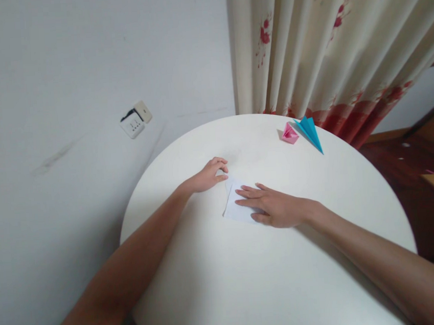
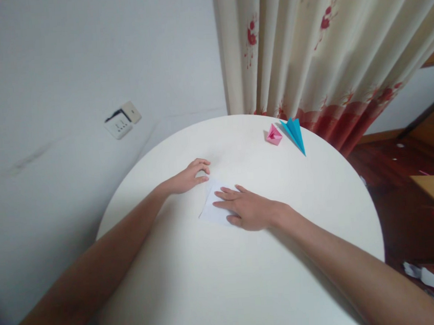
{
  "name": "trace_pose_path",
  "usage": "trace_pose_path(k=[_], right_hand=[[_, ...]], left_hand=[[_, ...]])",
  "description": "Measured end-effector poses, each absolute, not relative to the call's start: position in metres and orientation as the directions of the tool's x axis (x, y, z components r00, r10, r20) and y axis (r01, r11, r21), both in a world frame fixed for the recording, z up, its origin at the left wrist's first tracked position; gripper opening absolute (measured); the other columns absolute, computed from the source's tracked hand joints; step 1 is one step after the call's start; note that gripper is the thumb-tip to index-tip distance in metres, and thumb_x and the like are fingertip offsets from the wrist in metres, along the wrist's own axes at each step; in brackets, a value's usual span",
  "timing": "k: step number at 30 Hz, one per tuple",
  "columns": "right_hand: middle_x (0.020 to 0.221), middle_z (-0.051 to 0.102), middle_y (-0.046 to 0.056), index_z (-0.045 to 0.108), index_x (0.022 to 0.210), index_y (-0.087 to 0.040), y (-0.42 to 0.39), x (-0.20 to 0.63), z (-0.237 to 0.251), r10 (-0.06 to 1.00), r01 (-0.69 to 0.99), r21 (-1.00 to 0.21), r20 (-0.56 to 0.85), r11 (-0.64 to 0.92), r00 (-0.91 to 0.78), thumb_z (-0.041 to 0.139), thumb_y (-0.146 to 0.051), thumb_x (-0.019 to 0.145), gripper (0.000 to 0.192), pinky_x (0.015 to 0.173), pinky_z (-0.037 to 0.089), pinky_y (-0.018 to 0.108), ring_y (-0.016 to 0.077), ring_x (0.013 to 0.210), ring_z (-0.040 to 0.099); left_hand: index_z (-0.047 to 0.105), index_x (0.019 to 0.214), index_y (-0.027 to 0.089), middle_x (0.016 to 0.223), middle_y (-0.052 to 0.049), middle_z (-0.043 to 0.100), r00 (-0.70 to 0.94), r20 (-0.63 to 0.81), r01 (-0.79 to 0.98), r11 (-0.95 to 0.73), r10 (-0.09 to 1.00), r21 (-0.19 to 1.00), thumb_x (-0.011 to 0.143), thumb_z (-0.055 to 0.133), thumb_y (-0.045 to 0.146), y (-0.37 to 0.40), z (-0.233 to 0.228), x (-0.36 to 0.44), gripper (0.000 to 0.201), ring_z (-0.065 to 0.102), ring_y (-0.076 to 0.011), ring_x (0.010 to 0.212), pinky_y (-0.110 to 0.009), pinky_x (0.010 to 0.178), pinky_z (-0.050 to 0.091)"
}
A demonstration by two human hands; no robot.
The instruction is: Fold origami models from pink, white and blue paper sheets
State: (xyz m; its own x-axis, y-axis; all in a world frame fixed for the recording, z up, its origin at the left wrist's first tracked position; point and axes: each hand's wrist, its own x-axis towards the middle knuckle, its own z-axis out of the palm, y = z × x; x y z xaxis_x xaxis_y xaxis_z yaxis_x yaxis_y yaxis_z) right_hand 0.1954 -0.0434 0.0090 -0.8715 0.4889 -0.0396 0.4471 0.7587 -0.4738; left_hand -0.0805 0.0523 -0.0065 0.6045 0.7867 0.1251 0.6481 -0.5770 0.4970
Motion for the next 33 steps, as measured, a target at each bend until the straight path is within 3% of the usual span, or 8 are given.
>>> trace_pose_path(k=[11, 17, 19, 22, 26, 29, 33], right_hand=[[0.162, 0.021, 0.008, 0.034, 0.152, -0.026, -0.044, 0.196, 0.014, 0.445, 0.413, -0.523, -0.070, 0.746, -0.893, 0.050, -0.026, 0.093, 0.061, 0.120, 0.007, 0.057, 0.0266, 0.150, 0.013], [0.162, 0.020, 0.006, 0.034, 0.152, -0.027, -0.044, 0.195, 0.015, 0.453, 0.421, -0.536, -0.078, 0.732, -0.888, 0.049, -0.027, 0.094, 0.059, 0.120, 0.005, 0.056, 0.0265, 0.150, 0.013], [0.162, 0.020, 0.006, 0.034, 0.152, -0.027, -0.044, 0.195, 0.015, 0.457, 0.424, -0.531, -0.076, 0.734, -0.886, 0.048, -0.028, 0.094, 0.059, 0.120, 0.005, 0.055, 0.0263, 0.150, 0.013], [0.162, 0.020, 0.007, 0.034, 0.152, -0.026, -0.044, 0.195, 0.016, 0.462, 0.431, -0.521, -0.078, 0.737, -0.883, 0.048, -0.028, 0.095, 0.059, 0.121, 0.005, 0.055, 0.0262, 0.150, 0.013], [0.162, 0.020, 0.007, 0.035, 0.151, -0.026, -0.044, 0.194, 0.017, 0.464, 0.437, -0.509, -0.081, 0.742, -0.882, 0.047, -0.029, 0.095, 0.058, 0.121, 0.006, 0.055, 0.0256, 0.150, 0.013], [0.162, 0.019, 0.006, 0.034, 0.151, -0.027, -0.045, 0.194, 0.016, 0.468, 0.443, -0.501, -0.084, 0.743, -0.880, 0.047, -0.029, 0.095, 0.058, 0.121, 0.006, 0.054, 0.0246, 0.150, 0.012], [0.163, 0.018, 0.005, 0.033, 0.152, -0.027, -0.045, 0.194, 0.016, 0.466, 0.447, -0.486, -0.091, 0.751, -0.880, 0.046, -0.030, 0.096, 0.058, 0.121, 0.006, 0.053, 0.0236, 0.150, 0.012]], left_hand=[[0.063, 0.090, 0.020, 0.128, -0.009, 0.046, 0.577, 0.020, 0.716, -0.518, 0.817, 0.468, 0.083, 0.064, 0.040, 0.056, -0.002, -0.095, 0.021, 0.042, -0.0257, 0.127, -0.044, 0.114, 0.029], [0.063, 0.092, 0.017, 0.106, -0.009, 0.060, 0.513, 0.170, 0.725, -0.531, 0.841, 0.439, 0.090, 0.050, 0.029, 0.056, 0.005, -0.091, 0.017, 0.054, -0.0225, 0.110, -0.039, 0.104, 0.040], [0.066, 0.100, 0.017, 0.105, -0.008, 0.062, 0.503, 0.183, 0.751, -0.532, 0.845, 0.391, 0.091, 0.048, 0.026, 0.048, 0.013, -0.085, 0.022, 0.059, -0.0210, 0.101, -0.036, 0.097, 0.044], [0.067, 0.115, 0.021, 0.112, -0.008, 0.063, 0.586, 0.037, 0.778, -0.575, 0.809, 0.254, 0.096, 0.039, 0.024, 0.030, 0.027, -0.079, 0.034, 0.059, -0.0220, 0.105, -0.035, 0.095, 0.044], [0.052, 0.140, 0.028, 0.127, -0.011, 0.055, 0.682, -0.173, 0.729, -0.681, 0.711, 0.072, 0.092, 0.039, 0.014, 0.010, 0.037, -0.082, 0.052, 0.053, -0.0243, 0.112, -0.038, 0.099, 0.041], [0.037, 0.149, 0.035, 0.140, -0.012, 0.046, 0.608, -0.244, 0.771, -0.635, 0.756, -0.047, 0.084, 0.039, 0.006, 0.006, 0.037, -0.090, 0.071, 0.051, -0.0280, 0.114, -0.043, 0.097, 0.042], [0.029, 0.151, 0.041, 0.151, -0.009, 0.037, 0.497, -0.265, 0.842, -0.533, 0.827, -0.085, 0.079, 0.039, 0.002, 0.006, 0.033, -0.098, 0.083, 0.046, -0.0327, 0.125, -0.045, 0.095, 0.045]])
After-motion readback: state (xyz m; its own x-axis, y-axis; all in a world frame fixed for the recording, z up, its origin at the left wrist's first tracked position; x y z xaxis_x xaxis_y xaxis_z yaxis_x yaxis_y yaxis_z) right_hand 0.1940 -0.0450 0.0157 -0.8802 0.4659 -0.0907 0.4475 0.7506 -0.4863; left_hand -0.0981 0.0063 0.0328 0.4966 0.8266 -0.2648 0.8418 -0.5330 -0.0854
